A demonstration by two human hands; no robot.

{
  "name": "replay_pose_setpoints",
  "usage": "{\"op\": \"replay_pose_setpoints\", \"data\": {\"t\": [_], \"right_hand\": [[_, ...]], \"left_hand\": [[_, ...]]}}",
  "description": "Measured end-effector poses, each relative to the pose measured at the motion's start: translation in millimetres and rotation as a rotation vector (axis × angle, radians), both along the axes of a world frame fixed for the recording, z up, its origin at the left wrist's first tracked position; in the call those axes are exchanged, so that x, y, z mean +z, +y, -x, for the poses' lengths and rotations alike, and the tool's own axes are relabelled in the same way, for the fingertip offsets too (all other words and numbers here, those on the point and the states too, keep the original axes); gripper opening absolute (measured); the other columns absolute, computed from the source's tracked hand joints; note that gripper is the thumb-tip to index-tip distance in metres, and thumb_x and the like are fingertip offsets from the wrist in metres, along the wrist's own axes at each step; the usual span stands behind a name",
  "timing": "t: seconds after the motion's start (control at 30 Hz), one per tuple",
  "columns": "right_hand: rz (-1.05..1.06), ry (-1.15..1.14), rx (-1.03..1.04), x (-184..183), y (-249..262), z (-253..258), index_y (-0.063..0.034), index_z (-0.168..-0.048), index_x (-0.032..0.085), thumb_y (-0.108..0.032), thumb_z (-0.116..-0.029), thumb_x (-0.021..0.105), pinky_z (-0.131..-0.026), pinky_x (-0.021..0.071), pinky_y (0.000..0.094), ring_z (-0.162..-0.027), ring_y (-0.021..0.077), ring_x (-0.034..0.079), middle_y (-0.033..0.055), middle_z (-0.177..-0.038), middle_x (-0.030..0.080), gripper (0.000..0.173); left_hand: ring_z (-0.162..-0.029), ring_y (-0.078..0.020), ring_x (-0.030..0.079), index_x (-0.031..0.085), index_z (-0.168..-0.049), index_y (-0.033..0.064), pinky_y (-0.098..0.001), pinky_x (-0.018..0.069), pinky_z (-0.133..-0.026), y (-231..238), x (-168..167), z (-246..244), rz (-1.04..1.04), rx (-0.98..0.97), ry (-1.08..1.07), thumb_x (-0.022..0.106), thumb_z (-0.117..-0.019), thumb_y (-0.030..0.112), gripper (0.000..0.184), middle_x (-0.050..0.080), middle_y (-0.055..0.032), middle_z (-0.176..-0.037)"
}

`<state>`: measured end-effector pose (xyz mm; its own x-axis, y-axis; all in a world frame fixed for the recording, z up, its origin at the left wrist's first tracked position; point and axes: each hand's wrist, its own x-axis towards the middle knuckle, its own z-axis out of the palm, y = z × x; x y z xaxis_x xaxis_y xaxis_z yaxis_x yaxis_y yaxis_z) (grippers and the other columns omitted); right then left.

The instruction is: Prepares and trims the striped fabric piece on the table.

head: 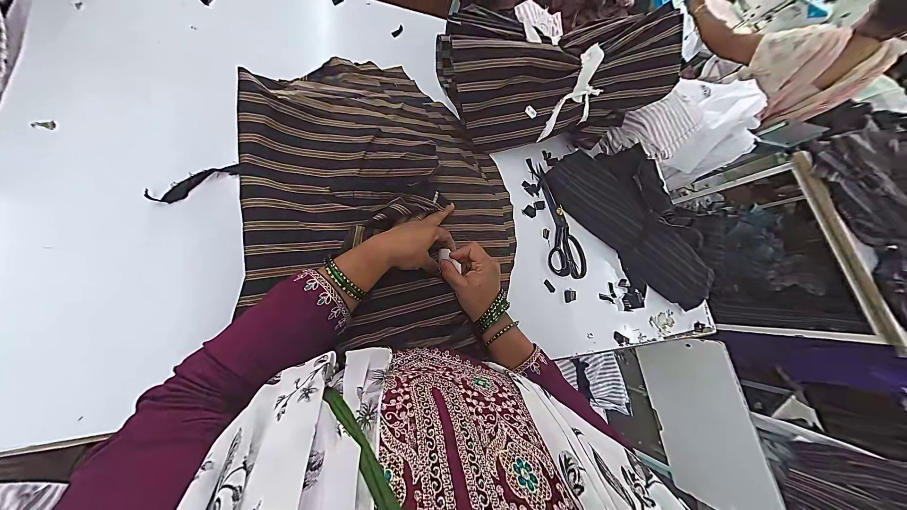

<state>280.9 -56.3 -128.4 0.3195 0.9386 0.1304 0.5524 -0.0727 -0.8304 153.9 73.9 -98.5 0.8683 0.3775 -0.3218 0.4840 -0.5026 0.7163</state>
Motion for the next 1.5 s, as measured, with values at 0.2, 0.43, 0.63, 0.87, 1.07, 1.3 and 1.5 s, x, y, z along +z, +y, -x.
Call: {"op": "replay_pose_setpoints", "data": {"t": [0.2, 0.43, 0.63, 0.87, 1.07, 1.3, 1.5], "right_hand": [[-0.196, 0.438, -0.087, -10, -6, -7, -0.005, -0.086, 0.06, 0.006, -0.0804, 0.068, -0.05, 0.0454, 0.0133, -0.051, -0.004, 0.052, -0.0066, -0.068, 0.064, 0.015], [-0.072, 0.105, -0.015, -6, 11, -2, 0.0036, -0.09, 0.064, -0.006, -0.0874, 0.069, -0.058, 0.041, 0.0164, -0.057, -0.0014, 0.045, -0.0008, -0.069, 0.057, 0.011], [-0.029, -0.126, 0.022, -1, 2, 3, 0.0073, -0.088, 0.067, -0.008, -0.0888, 0.066, -0.06, 0.0422, 0.0232, -0.062, 0.0077, 0.049, 0.0087, -0.072, 0.06, 0.015], [-0.098, 0.453, -0.133, 6, -3, -16, 0.0054, -0.102, 0.057, 0.005, -0.0903, 0.063, -0.054, 0.0558, 0.0205, -0.054, 0.0031, 0.061, 0.0008, -0.073, 0.065, 0.013], [0.073, -0.011, -0.2, 20, -14, -100, 0.0126, -0.133, 0.055, -0.004, -0.0964, 0.061, -0.102, 0.0526, 0.0389, -0.121, 0.0316, 0.062, 0.0305, -0.136, 0.057, 0.041], [0.492, -0.456, -0.387, 40, -57, -143, 0.0108, -0.139, 0.052, -0.008, -0.1007, 0.06, -0.111, 0.0415, 0.0517, -0.129, 0.0436, 0.055, 0.0329, -0.136, 0.055, 0.043], [0.788, -0.268, -0.386, 61, -53, -157, 0.0081, -0.122, 0.063, -0.023, -0.0955, 0.072, -0.096, 0.0467, 0.0571, -0.109, 0.0373, 0.064, 0.0272, -0.117, 0.066, 0.042]], "left_hand": [[-0.154, -0.0396, 0.024, 0.07, -0.12, 0.0107, -0.0644, 0.0267, -0.116, 0, -1, 0, -0.006, -0.006, -0.004, 0.082, -0.0879, 0.016, 0.035, 0.01, -0.0106, -0.172], [-0.151, -0.0401, 0.03, 0.065, -0.129, 0.0045, -0.0642, 0.0293, -0.114, 1, -1, -1, 0.008, 0.001, -0.026, 0.084, -0.0854, 0.013, 0.048, 0.015, -0.0142, -0.171], [-0.15, -0.0428, 0.029, 0.069, -0.121, 0.0097, -0.0677, 0.0293, -0.111, 1, -6, -1, 0.003, 0.015, -0.034, 0.083, -0.0863, 0.015, 0.038, 0.015, -0.0127, -0.171], [-0.153, -0.0369, 0.028, 0.063, -0.133, 0.0119, -0.0629, 0.0298, -0.115, -3, -6, 4, -0.066, 0.025, -0.047, 0.082, -0.0879, 0.017, 0.049, 0.02, -0.0137, -0.17], [-0.157, -0.0433, 0.012, 0.027, -0.159, -0.0036, -0.0603, 0.014, -0.124, -49, 4, 36, -0.233, 0.011, 0.097, 0.063, -0.1013, 0.036, 0.079, 0.018, -0.0231, -0.169], [-0.159, -0.0358, 0.004, 0.019, -0.162, -0.0021, -0.056, 0.0028, -0.126, -69, -16, 46, -0.318, -0.031, 0.072, 0.043, -0.1072, 0.049, 0.079, 0.011, -0.0188, -0.171], [-0.153, -0.0359, 0.031, 0.054, -0.144, -0.0049, -0.0478, 0.0218, -0.125, -66, -28, 46, -0.293, 0.118, -0.228, 0.038, -0.1114, 0.023, 0.046, 0.044, -0.0206, -0.158]]}}
